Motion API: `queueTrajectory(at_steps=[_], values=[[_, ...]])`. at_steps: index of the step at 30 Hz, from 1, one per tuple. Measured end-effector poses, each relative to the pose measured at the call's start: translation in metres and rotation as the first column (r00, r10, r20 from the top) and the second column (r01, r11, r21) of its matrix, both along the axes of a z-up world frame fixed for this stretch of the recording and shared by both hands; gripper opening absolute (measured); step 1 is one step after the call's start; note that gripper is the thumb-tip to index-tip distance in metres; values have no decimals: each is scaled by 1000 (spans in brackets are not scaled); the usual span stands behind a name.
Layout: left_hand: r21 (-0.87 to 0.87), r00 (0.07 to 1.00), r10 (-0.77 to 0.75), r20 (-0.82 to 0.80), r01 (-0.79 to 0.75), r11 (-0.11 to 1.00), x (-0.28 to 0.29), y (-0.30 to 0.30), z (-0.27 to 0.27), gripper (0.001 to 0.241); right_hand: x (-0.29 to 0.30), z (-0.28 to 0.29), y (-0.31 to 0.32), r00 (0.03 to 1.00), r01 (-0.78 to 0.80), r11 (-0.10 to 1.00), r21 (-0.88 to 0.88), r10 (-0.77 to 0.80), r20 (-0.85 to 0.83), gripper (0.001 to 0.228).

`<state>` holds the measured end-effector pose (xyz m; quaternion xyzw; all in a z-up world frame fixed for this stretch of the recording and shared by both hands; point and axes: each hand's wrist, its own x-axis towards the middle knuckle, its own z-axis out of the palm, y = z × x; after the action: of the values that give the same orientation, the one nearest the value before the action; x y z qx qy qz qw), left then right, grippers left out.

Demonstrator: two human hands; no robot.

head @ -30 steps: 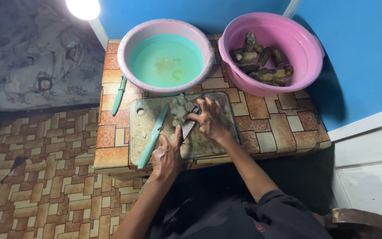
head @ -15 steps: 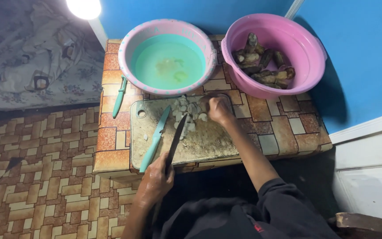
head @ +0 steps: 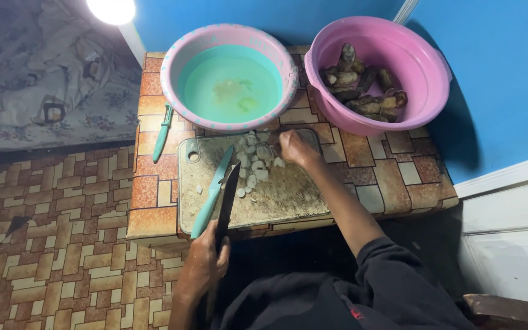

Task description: Slicing peeled plantains into small pieces on a cutting board using a knife.

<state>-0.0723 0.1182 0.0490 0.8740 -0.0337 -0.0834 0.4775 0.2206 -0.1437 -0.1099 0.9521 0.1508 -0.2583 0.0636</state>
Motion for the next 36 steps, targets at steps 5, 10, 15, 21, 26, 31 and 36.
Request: queueTrajectory(at_steps=[5, 10, 15, 21, 26, 31, 36], values=[[43, 1000, 25, 5, -25, 999, -2, -1, -7, 31, -63, 92, 7, 988, -17, 866, 500, -61, 139, 8], [120, 982, 45, -186, -22, 992, 4, -32, 3, 15, -102, 127, -16, 967, 143, 856, 496, -227, 114, 25], [270, 955, -157, -253, 226, 936, 27, -77, 1, 12, -114, 120, -28, 904, 19, 663, 749, -332, 270, 26], [366, 963, -111, -245, 198, 909, 53, -70, -35, 21, -119, 99, -20, 835, 239, 363, 900, -551, 0, 22], [347, 946, -140, -292, 241, 906, 48, -86, -4, 21, -128, 111, -11, 782, 253, 345, 904, -623, 19, 19], [329, 944, -145, -297, 243, 912, 54, -84, -23, 22, -131, 118, -8, 755, 291, 333, 897, -656, -1, 21], [407, 969, -57, -242, 155, 900, 47, -72, 1, 21, -124, 98, -3, 789, 214, 208, 954, -612, -43, 19]])
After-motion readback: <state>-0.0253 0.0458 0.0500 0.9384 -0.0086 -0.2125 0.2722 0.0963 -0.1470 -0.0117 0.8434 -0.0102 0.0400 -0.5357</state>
